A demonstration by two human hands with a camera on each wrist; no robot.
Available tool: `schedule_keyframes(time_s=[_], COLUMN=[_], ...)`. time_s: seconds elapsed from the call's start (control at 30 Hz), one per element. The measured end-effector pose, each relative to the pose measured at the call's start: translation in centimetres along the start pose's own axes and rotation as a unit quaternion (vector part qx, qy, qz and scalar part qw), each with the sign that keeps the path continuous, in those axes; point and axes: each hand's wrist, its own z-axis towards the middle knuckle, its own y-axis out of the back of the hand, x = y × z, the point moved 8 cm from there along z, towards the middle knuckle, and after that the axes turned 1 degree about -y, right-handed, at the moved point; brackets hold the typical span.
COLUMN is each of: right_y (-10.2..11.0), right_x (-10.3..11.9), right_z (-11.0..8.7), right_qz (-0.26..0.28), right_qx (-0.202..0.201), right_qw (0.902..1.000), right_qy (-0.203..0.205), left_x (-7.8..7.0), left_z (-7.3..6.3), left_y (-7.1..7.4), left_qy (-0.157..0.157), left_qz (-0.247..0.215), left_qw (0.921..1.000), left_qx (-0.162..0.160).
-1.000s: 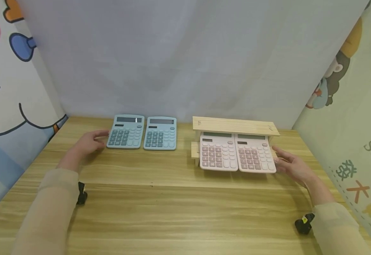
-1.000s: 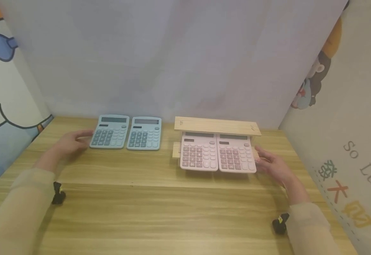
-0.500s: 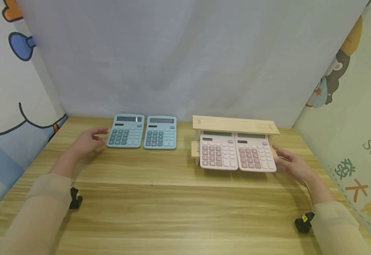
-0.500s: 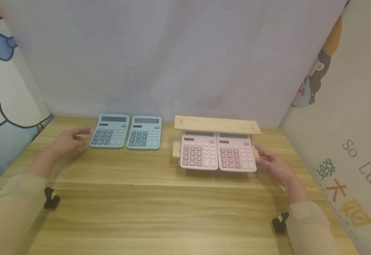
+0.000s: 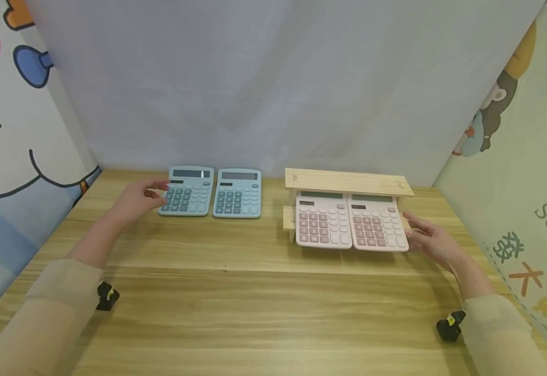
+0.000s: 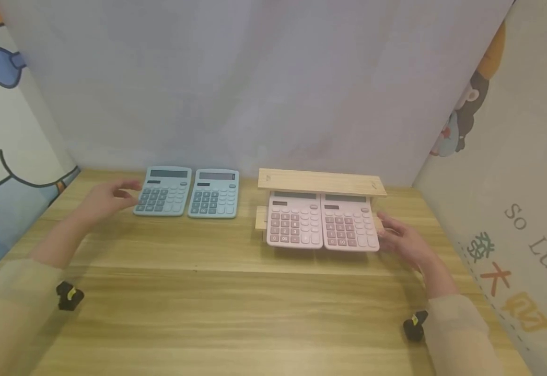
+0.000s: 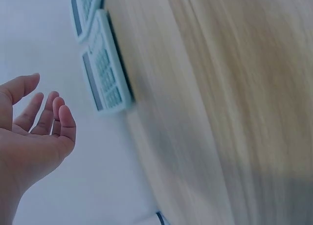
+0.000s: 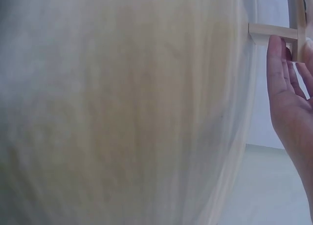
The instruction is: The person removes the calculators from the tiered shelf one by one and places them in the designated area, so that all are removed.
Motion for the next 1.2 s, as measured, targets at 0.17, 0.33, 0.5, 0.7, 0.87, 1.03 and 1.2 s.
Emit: schedule_keyframes(time_s=[0.17,0.33,0.5,0.7,0.87,1.03,1.2], right_y=[0.0,0.1,0.1,0.1,0.1,0.1,0.1], right_x=[0.1,0.2,0.2,0.0,-0.1,-0.1,-0.1], right_z=[-0.1,0.2,0.2,0.3,0.4,0.4,0.4], right_qz=[-0.023,-0.039,-0.031,-0.023,-0.019,-0.019,-0.018], right_qx=[-0.003,-0.004,-0.001,0.001,0.003,0.003,0.003], right_qw=[0.9997,0.9992,0.9995,0.9997,0.9998,0.9998,0.9998], right_qy=[-0.009,-0.008,-0.007,-0.005,-0.002,-0.003,-0.003], left_x=[-1.9,-4.3,-6.6,-8.5,-10.1,-11.6,-12.7], left_z=[-0.3,-0.9,-1.4,-1.5,-1.7,-1.9,-2.0], left_y=[-0.5,-0.9,-1.6,-2.8,-3.7,-4.8,-6.0], left_qy=[-0.007,-0.027,-0.052,-0.073,-0.084,-0.096,-0.109], left_qz=[-0.005,-0.003,-0.009,-0.030,-0.034,-0.051,-0.068], left_qw=[1.0000,0.9996,0.9982,0.9962,0.9950,0.9934,0.9908], left_qx=[-0.001,-0.012,-0.030,-0.037,-0.042,-0.037,-0.043])
